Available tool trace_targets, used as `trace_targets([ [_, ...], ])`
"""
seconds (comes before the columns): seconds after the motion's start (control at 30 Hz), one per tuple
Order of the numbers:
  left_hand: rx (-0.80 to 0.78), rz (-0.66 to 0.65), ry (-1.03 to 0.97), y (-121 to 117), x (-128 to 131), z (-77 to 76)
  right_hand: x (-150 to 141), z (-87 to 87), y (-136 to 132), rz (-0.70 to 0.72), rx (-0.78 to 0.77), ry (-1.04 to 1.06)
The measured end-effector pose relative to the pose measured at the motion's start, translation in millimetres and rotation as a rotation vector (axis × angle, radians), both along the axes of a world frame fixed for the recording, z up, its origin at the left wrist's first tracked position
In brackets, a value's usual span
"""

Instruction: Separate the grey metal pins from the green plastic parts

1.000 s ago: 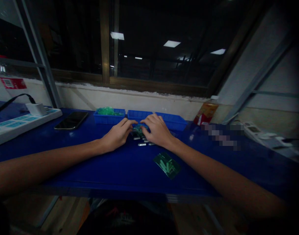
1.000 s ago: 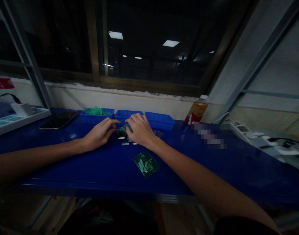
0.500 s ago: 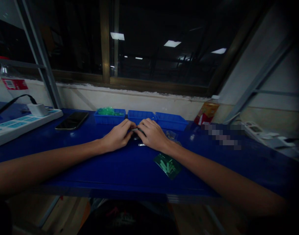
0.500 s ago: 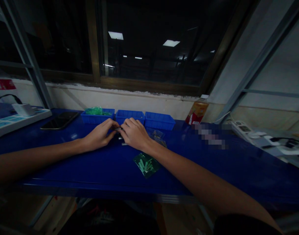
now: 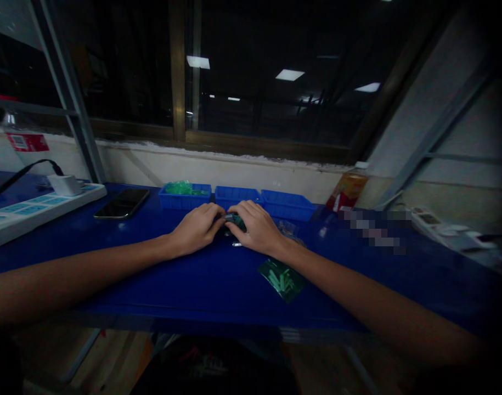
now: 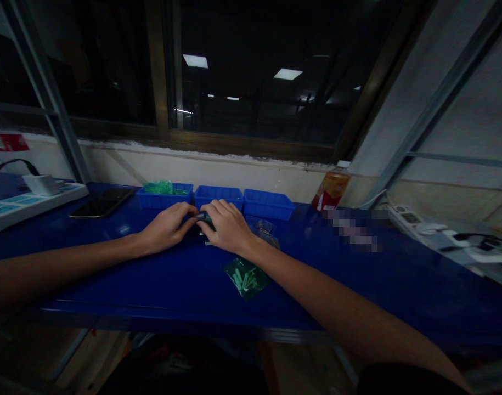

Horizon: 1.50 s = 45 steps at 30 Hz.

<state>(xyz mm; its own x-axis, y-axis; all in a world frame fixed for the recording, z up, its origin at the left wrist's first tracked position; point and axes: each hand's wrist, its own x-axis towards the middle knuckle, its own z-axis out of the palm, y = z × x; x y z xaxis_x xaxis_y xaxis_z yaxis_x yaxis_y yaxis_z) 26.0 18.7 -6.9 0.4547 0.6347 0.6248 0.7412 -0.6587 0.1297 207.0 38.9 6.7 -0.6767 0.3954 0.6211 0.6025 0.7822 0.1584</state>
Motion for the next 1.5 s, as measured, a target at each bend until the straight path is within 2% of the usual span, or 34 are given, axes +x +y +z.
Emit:
trace_targets([
  [0.17,-0.01,0.035,0.053,-2.1,0.6,2.6,-0.4,0.3,-0.1,0.009,0.012,-0.044],
  [0.4,-0.031,-0.006,-0.003,-1.3,-0.4,-0.1,0.7,-1.0,2.8,-0.017,0.024,-0.012],
  [0.53,-0.044,-0.007,0.042,-1.2,-0.2,0.3,0.7,-1.7,4.0,0.007,0.018,-0.029],
  [0.83,-0.092,0.077,0.092,-6.5,0.9,5.1,-0.7,-1.4,0.4,0.04,-0.029,-0.023],
  [1.07,-0.123,0.07,0.077,-6.4,2.3,6.3,-1.9,-3.0,1.4,-0.012,0.019,-0.066],
  [1.2,-0.088,0.021,0.0,-6.5,1.4,5.9,-1.4,-3.1,2.4,-0.037,0.024,-0.059],
  [1.3,-0.026,0.001,0.037,-7.0,0.2,6.5,-1.0,-2.5,2.5,-0.047,0.031,-0.065],
  [1.5,-0.021,0.057,0.09,-5.3,-1.2,5.8,-1.3,-2.5,0.4,0.007,-0.015,-0.02],
])
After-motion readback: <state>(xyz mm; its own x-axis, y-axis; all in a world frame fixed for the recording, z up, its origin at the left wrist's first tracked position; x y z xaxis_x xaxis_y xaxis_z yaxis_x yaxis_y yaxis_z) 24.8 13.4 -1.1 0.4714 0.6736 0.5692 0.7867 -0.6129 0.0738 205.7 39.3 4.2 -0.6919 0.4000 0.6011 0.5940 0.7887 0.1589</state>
